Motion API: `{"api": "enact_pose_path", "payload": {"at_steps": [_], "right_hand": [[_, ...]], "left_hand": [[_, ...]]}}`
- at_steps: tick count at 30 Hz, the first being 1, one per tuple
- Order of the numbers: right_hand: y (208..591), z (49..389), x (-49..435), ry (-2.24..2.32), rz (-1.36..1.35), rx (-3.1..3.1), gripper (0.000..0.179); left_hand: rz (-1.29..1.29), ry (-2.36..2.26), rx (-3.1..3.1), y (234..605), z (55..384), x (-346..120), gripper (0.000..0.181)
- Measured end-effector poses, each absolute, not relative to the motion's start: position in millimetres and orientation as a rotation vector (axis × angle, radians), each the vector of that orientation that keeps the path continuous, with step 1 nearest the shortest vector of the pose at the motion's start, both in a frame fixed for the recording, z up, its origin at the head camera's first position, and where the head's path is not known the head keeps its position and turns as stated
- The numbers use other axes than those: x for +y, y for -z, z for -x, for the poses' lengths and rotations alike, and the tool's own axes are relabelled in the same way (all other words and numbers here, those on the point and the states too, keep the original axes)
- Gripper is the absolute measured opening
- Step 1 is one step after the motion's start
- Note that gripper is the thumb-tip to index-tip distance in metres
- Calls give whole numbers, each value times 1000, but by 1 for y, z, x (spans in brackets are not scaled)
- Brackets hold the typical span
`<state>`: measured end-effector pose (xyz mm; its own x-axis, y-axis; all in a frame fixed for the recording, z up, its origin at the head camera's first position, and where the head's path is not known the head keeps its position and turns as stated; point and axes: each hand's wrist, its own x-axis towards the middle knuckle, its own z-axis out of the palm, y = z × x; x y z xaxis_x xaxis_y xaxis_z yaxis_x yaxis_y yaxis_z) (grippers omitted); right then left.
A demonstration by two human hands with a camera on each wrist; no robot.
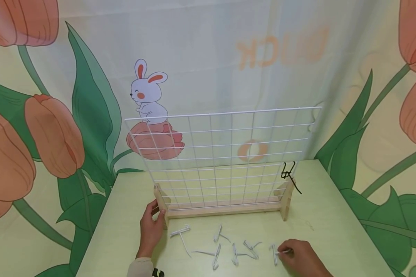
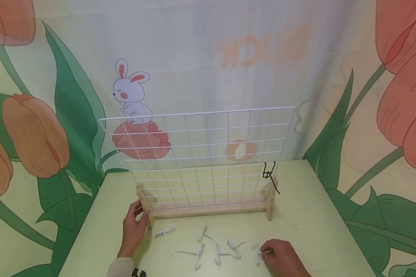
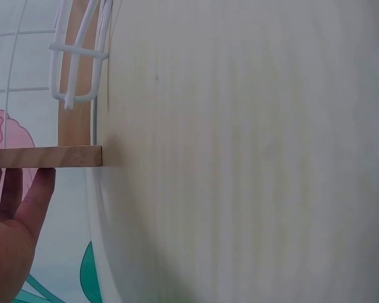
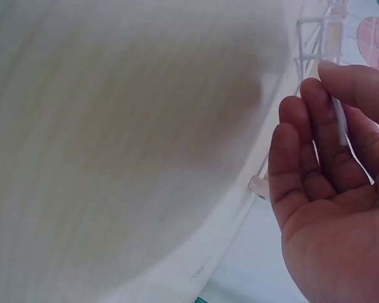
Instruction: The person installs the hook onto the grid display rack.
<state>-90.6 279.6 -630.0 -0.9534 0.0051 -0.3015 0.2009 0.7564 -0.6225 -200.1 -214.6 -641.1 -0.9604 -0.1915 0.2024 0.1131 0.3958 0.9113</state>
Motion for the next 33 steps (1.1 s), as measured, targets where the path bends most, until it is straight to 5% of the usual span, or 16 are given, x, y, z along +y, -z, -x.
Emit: {"api": "enact_pose_path", "payload": {"at_steps": [11,33], "right_hand": [[624,89,274,1043,-235,2723,11],[577,85,264,1232,54,3377,27]], "left_hand": [[-61,1590,-2375,641,201,-213,46],[-76,1611,-2377,641,201,-214,45]]}}
